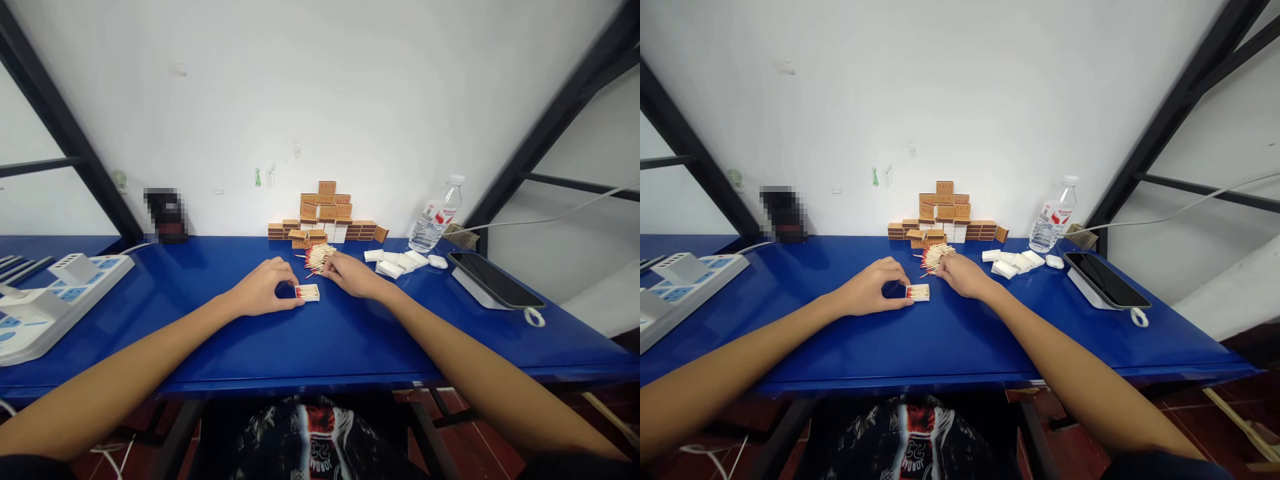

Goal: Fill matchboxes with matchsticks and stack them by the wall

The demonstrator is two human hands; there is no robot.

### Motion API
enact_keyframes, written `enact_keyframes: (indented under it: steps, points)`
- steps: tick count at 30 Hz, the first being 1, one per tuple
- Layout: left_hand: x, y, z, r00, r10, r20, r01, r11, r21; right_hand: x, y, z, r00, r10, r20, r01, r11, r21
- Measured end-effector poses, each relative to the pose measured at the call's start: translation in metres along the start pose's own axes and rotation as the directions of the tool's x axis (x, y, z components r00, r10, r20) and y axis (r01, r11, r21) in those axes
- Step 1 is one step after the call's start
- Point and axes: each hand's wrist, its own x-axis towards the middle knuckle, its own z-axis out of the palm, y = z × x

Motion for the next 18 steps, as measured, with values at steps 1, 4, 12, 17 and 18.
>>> enact_keyframes:
  steps: [1,4,12,17,18]
  points:
    - [0.0,-0.001,0.0,1.0,-0.001,-0.002,0.001,1.0,-0.003,0.0,0.0,-0.001,1.0,-0.001,0.0,0.001,1.0,0.003]
    - [0.001,-0.003,0.0,1.0,-0.007,-0.006,0.006,1.0,-0.016,-0.002,0.0,-0.007,1.0,-0.012,-0.026,0.013,0.999,0.036]
    - [0.0,-0.006,0.0,1.0,-0.005,-0.015,0.005,1.0,-0.004,-0.009,-0.029,-0.008,0.981,-0.192,-0.002,0.187,0.954,0.233]
    - [0.0,-0.007,0.001,1.0,-0.001,-0.023,0.001,1.0,-0.005,-0.011,-0.04,-0.003,0.979,-0.206,0.012,0.201,0.967,0.154]
    - [0.0,-0.007,0.001,1.0,0.004,-0.021,-0.004,1.0,-0.003,-0.011,-0.041,-0.002,0.979,-0.205,0.011,0.201,0.969,0.142]
